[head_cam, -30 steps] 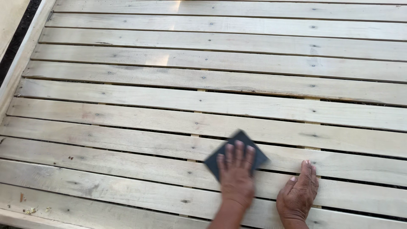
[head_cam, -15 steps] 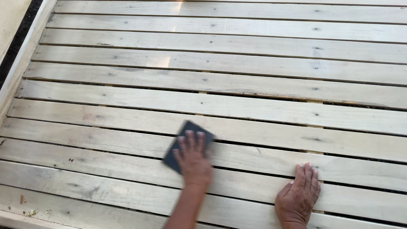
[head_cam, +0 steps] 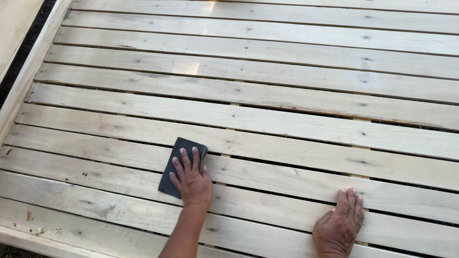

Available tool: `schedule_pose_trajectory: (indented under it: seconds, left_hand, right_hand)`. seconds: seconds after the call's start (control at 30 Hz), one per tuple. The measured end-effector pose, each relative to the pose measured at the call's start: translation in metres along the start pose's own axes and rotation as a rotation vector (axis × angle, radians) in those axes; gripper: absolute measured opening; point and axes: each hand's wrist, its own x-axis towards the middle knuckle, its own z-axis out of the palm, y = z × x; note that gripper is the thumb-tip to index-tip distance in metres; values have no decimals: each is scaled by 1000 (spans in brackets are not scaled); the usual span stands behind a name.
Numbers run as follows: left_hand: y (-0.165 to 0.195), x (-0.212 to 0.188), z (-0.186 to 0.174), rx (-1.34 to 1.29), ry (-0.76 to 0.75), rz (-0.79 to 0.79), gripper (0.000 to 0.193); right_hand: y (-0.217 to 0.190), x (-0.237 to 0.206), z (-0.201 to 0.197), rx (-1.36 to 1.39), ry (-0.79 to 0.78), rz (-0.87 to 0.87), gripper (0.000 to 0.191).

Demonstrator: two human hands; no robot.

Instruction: The person sands the slatted wooden surface of a bench-like furniture piece by hand, rubbing a folded sheet of sandpaper back and forth across the planks. They work across different sections of the slats and later sand the edges and corner of the seat area.

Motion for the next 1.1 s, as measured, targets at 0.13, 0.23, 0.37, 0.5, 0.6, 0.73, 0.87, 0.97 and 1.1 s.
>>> schedule_pose_trajectory:
  seconds: [0.13, 0.23, 0.37, 0.5, 0.6, 0.73, 0.87, 0.97, 1.1]
  left_hand:
    - [109, -49, 40, -34, 134, 381, 75]
    - [180, -115, 64, -220, -245, 583, 70]
    - [107, -127, 57, -263, -368, 707, 68]
    - [-68, -65, 31, 263, -105, 395, 81]
    - [-154, -23, 8, 89, 100, -62, 73]
    - [-104, -44, 17, 62, 275, -173, 79]
    - [18, -139, 53, -56, 20, 561, 82]
    - [21, -145, 58, -310, -342, 629, 68]
    - [-86, -81, 24, 44, -93, 592, 80]
  right_hand:
    - [5, 1, 2, 13, -3, -7, 58]
    - [9, 2, 2, 95, 16, -59, 56]
    - [9, 2, 1, 70, 28, -59, 53]
    - [8, 1, 1, 0, 1, -43, 55]
    - [10, 3, 3, -3, -2, -51, 57]
    - [12, 7, 5, -6, 29, -84, 57]
    - [10, 9, 2, -9, 47, -113, 56]
    - [5, 10, -5, -21, 72, -131, 52]
    - [-5, 10, -11, -8, 111, -151, 42]
